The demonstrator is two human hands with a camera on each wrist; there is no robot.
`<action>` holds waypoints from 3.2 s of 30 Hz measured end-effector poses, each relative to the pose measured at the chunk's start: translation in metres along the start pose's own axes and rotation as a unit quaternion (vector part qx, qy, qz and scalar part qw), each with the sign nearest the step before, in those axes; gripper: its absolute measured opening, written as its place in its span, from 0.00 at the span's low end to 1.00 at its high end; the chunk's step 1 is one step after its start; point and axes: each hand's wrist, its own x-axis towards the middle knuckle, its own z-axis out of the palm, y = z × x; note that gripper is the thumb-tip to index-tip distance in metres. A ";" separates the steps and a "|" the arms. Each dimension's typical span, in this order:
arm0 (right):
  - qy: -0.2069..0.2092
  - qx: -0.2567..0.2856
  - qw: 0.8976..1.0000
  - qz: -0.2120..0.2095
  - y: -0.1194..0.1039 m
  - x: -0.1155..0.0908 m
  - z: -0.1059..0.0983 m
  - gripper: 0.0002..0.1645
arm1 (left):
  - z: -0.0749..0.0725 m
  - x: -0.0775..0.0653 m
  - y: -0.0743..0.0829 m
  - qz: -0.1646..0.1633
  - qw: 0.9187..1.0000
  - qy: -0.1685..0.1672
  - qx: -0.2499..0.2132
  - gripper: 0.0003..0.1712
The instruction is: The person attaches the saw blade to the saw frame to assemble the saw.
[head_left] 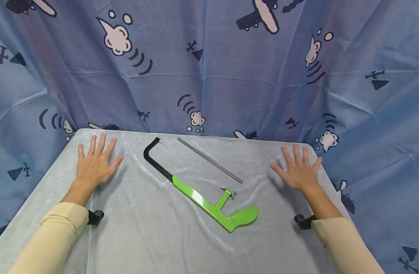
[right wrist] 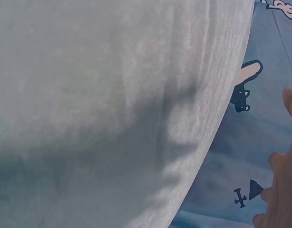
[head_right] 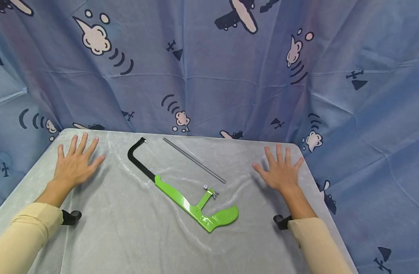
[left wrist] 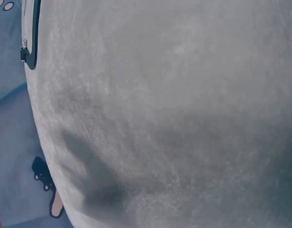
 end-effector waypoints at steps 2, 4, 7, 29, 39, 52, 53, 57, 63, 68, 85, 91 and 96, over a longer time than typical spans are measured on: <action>0.000 -0.003 1.000 -0.002 -0.003 0.000 -0.001 0.56 | 0.001 0.000 0.001 0.002 1.000 0.002 0.001 0.40; -0.002 -0.004 1.000 -0.005 -0.005 0.001 -0.001 0.56 | 0.002 0.001 0.003 0.006 1.000 0.001 0.000 0.40; -0.005 -0.004 1.000 -0.009 -0.010 0.003 -0.001 0.56 | 0.004 0.003 0.008 0.013 1.000 -0.001 0.000 0.40; -0.032 0.030 0.998 -0.041 -0.050 0.011 0.005 0.55 | 0.009 0.014 0.073 0.053 0.998 -0.012 -0.029 0.42; -0.035 0.155 0.983 -0.089 -0.070 0.014 0.009 0.52 | 0.011 0.013 0.112 0.105 0.994 -0.024 -0.028 0.41; -0.065 0.263 0.957 -0.105 -0.091 0.018 0.020 0.49 | 0.013 0.007 0.135 0.139 0.989 -0.024 -0.036 0.41; -0.065 0.269 0.955 -0.107 -0.092 0.019 0.021 0.48 | 0.014 0.007 0.137 0.140 0.989 -0.025 -0.039 0.41; -0.066 0.285 0.949 -0.118 -0.098 0.020 0.025 0.46 | 0.014 0.005 0.142 0.149 0.987 -0.025 -0.046 0.41; -0.079 0.295 0.944 -0.127 -0.105 0.022 0.029 0.41 | 0.012 0.002 0.152 0.159 0.985 -0.028 -0.064 0.41; -0.093 0.298 0.941 -0.132 -0.110 0.023 0.031 0.37 | 0.014 -0.001 0.162 0.177 0.982 -0.020 -0.069 0.40; -0.125 0.299 0.930 -0.174 -0.122 0.032 0.044 0.22 | 0.022 -0.014 0.187 0.215 0.972 -0.030 -0.086 0.39; -0.125 0.291 0.931 -0.183 -0.123 0.035 0.048 0.20 | 0.025 -0.017 0.192 0.224 0.970 -0.024 -0.089 0.39; -0.106 0.290 0.928 -0.209 -0.126 0.037 0.049 0.15 | 0.028 -0.020 0.197 0.227 0.969 -0.036 -0.092 0.39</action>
